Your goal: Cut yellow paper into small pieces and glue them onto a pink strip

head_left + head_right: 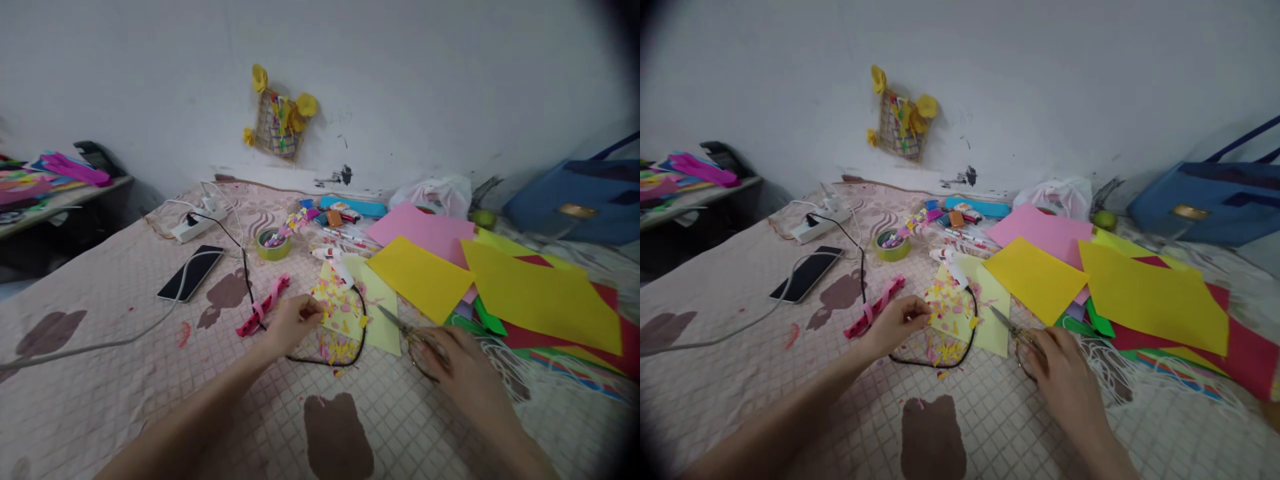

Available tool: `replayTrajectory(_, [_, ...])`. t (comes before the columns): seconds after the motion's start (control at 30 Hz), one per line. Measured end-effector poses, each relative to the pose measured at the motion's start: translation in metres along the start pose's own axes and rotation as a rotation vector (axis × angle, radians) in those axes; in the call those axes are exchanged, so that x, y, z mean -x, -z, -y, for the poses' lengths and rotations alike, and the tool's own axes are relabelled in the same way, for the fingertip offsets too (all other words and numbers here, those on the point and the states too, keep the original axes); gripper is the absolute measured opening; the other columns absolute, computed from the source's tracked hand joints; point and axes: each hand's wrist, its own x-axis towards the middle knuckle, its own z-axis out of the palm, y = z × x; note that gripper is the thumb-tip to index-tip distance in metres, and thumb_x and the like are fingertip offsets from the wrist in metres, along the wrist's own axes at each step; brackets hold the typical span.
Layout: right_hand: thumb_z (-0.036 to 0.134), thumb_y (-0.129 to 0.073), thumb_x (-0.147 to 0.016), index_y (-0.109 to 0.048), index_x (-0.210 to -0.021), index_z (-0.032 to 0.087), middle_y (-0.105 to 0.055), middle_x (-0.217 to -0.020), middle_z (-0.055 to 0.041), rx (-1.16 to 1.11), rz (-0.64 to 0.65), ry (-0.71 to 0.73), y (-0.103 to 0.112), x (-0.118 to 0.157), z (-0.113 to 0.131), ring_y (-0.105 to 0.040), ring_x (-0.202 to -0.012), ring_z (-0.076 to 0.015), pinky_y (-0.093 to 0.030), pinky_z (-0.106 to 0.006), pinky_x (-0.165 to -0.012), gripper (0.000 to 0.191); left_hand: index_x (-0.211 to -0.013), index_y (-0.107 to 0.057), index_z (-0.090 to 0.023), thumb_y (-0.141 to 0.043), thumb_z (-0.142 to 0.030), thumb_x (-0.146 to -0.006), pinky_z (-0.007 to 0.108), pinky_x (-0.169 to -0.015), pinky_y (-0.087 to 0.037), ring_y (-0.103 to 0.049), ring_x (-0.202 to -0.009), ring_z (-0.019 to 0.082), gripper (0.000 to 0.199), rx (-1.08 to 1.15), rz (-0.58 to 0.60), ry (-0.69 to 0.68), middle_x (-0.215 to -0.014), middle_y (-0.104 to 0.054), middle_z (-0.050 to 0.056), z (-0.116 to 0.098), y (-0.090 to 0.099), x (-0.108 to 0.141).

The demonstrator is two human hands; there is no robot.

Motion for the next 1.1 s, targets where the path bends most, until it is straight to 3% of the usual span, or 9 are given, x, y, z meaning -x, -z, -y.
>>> replayTrajectory(0.07, [0.036, -0.047, -0.085, -0.058, -0.098, 0.02, -0.059, -0.097, -0.0091, -0.158, -0.064, -0.041, 0.004, -0.002, 0.009, -0.057, -0.087, -0.0236, -0.046, -0.034, -0.071, 0.024, -0.078, -0.058, -0.013, -0.057, -0.022, -0.073, 0.023, -0.058, -0.042, -0.054, -0.062, 0.012, 0.011, 0.097, -0.008, 0.043, -0.071, -0.061, 0.004, 0.0, 0.001, 0.002])
replayTrajectory(0.13, [0.034, -0.047, -0.085, -0.058, -0.096, 0.021, -0.06, -0.094, -0.007, -0.373, -0.047, -0.112, 0.005, -0.006, 0.023, -0.058, -0.077, -0.0194, -0.046, -0.028, -0.06, 0.02, -0.079, -0.056, -0.012, -0.059, -0.023, -0.072, 0.023, -0.056, -0.042, -0.054, -0.06, 0.011, 0.013, 0.153, -0.019, 0.078, -0.069, -0.06, 0.003, 0.0, 0.002, 0.004])
replayTrajectory(0.23, [0.033, -0.047, -0.085, -0.06, -0.094, 0.021, -0.062, -0.088, -0.0049, -0.657, 0.126, -0.145, 0.0, -0.018, 0.054, -0.059, -0.077, -0.0183, -0.046, -0.026, -0.059, 0.019, -0.079, -0.055, -0.013, -0.06, -0.025, -0.072, 0.022, -0.054, -0.042, -0.054, -0.059, 0.01, 0.015, 0.203, -0.024, 0.108, -0.069, -0.059, 0.002, -0.003, 0.004, 0.007])
replayTrajectory(0.37, [0.032, -0.047, -0.085, -0.061, -0.091, 0.019, -0.062, -0.08, -0.0032, -0.895, 0.375, -0.066, -0.019, -0.042, 0.097, -0.056, -0.069, -0.0158, -0.044, -0.025, -0.058, 0.02, -0.079, -0.055, -0.013, -0.06, -0.025, -0.072, 0.022, -0.055, -0.043, -0.055, -0.06, 0.01, 0.015, 0.224, -0.013, 0.098, -0.071, -0.059, 0.002, -0.008, 0.005, 0.01])
replayTrajectory(0.5, [0.032, -0.049, -0.084, -0.06, -0.084, 0.018, -0.059, -0.073, -0.0015, -1.016, 0.431, -0.017, -0.037, -0.06, 0.123, -0.053, -0.064, -0.0143, -0.042, -0.024, -0.057, 0.018, -0.08, -0.056, -0.013, -0.059, -0.022, -0.073, 0.023, -0.058, -0.045, -0.056, -0.065, 0.011, 0.012, 0.191, 0.014, 0.057, -0.074, -0.06, 0.004, -0.011, 0.005, 0.011])
replayTrajectory(0.7, [0.025, -0.052, -0.077, -0.054, -0.067, 0.018, -0.05, -0.061, 0.0021, -1.051, 0.357, -0.109, -0.044, -0.063, 0.133, -0.046, -0.056, -0.0123, -0.035, -0.022, -0.051, 0.012, -0.083, -0.055, -0.014, -0.055, -0.02, -0.077, 0.022, -0.058, -0.045, -0.057, -0.065, 0.012, 0.009, 0.117, 0.05, 0.054, -0.072, -0.061, 0.002, -0.01, 0.008, 0.012])
replayTrajectory(0.87, [0.026, -0.05, -0.077, -0.048, -0.063, 0.019, -0.044, -0.059, 0.0036, -1.071, 0.356, -0.166, -0.044, -0.063, 0.134, -0.041, -0.054, -0.011, -0.033, -0.022, -0.051, 0.017, -0.089, -0.057, -0.016, -0.053, -0.021, -0.08, 0.024, -0.063, -0.045, -0.058, -0.074, 0.013, 0.011, 0.018, 0.023, -0.016, -0.083, -0.062, 0.004, -0.009, 0.008, 0.017])
replayTrajectory(1.1, [0.033, -0.052, -0.078, -0.046, -0.059, 0.019, -0.041, -0.053, 0.005, -1.091, 0.399, -0.22, -0.048, -0.062, 0.134, -0.036, -0.047, -0.0092, -0.028, -0.021, -0.044, 0.024, -0.087, -0.057, -0.016, -0.062, -0.02, -0.073, 0.023, -0.062, -0.045, -0.056, -0.069, 0.011, 0.016, 0.086, 0.033, -0.012, -0.079, -0.061, 0.002, -0.004, 0.0, 0.02])
